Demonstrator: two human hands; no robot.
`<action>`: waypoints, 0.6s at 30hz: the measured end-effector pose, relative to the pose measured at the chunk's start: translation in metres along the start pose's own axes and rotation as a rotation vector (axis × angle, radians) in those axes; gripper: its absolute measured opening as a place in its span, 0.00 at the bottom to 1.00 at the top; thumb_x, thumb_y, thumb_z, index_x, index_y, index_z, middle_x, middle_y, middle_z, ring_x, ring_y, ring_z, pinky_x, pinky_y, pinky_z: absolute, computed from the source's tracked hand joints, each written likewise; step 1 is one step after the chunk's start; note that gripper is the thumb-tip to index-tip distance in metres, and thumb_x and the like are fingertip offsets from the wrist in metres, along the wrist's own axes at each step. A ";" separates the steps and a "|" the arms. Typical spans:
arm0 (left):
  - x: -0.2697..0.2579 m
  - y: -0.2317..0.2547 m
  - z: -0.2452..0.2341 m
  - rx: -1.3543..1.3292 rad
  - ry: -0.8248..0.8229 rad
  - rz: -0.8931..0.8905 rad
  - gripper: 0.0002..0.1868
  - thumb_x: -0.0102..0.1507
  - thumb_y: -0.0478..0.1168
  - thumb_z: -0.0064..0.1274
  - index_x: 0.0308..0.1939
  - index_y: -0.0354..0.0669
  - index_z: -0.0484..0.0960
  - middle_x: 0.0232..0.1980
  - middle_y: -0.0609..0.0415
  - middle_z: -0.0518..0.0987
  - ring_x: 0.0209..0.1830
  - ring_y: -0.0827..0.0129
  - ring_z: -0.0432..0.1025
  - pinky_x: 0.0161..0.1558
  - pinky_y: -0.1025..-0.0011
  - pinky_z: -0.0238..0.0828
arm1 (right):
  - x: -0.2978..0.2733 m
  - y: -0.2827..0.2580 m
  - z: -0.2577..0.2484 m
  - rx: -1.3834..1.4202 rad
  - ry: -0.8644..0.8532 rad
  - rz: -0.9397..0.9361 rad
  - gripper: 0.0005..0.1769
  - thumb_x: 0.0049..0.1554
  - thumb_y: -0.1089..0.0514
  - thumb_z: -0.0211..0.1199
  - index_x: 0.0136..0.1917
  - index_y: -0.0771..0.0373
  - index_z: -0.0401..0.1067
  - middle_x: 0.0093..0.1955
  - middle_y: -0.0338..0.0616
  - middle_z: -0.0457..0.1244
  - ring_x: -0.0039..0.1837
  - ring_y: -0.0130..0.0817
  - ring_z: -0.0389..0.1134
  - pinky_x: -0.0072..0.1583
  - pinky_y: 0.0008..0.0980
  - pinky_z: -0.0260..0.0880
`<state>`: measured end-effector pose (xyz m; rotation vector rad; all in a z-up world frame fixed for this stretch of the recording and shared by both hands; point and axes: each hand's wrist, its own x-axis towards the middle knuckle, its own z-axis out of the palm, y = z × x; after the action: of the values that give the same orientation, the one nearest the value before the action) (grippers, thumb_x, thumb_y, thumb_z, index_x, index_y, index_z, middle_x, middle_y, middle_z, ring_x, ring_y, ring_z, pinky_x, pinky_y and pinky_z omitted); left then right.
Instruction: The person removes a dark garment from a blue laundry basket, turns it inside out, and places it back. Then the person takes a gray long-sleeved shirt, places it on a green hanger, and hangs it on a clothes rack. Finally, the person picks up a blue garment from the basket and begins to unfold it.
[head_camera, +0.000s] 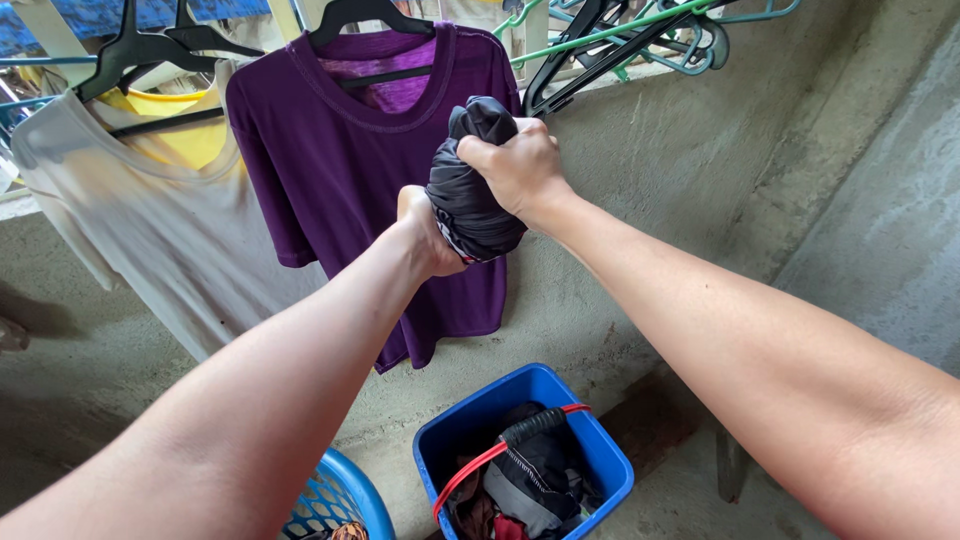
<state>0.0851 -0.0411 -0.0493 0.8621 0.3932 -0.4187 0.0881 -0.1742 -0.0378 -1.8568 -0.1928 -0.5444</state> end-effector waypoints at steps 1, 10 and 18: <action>0.003 0.002 -0.001 0.013 0.010 -0.014 0.34 0.66 0.48 0.21 0.50 0.29 0.81 0.48 0.41 0.84 0.44 0.52 0.82 0.47 0.51 0.82 | 0.005 0.006 0.001 0.022 0.015 0.049 0.18 0.46 0.45 0.67 0.39 0.63 0.80 0.40 0.45 0.73 0.44 0.34 0.75 0.50 0.35 0.75; -0.012 -0.010 0.006 0.503 -0.293 0.515 0.41 0.51 0.42 0.57 0.67 0.64 0.61 0.61 0.48 0.73 0.65 0.49 0.70 0.59 0.45 0.73 | 0.014 0.041 -0.017 0.784 -0.273 0.943 0.37 0.55 0.28 0.42 0.62 0.49 0.76 0.57 0.43 0.72 0.59 0.43 0.74 0.61 0.55 0.72; -0.011 -0.038 0.009 0.901 0.374 0.926 0.35 0.60 0.70 0.49 0.57 0.48 0.82 0.54 0.44 0.85 0.55 0.56 0.79 0.59 0.61 0.73 | -0.023 0.032 -0.015 0.936 -0.414 0.846 0.48 0.47 0.15 0.38 0.59 0.50 0.74 0.59 0.44 0.69 0.59 0.46 0.71 0.59 0.59 0.68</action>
<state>0.0584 -0.0677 -0.0629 1.8852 0.0876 0.4923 0.0763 -0.1961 -0.0715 -0.9503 0.0768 0.4747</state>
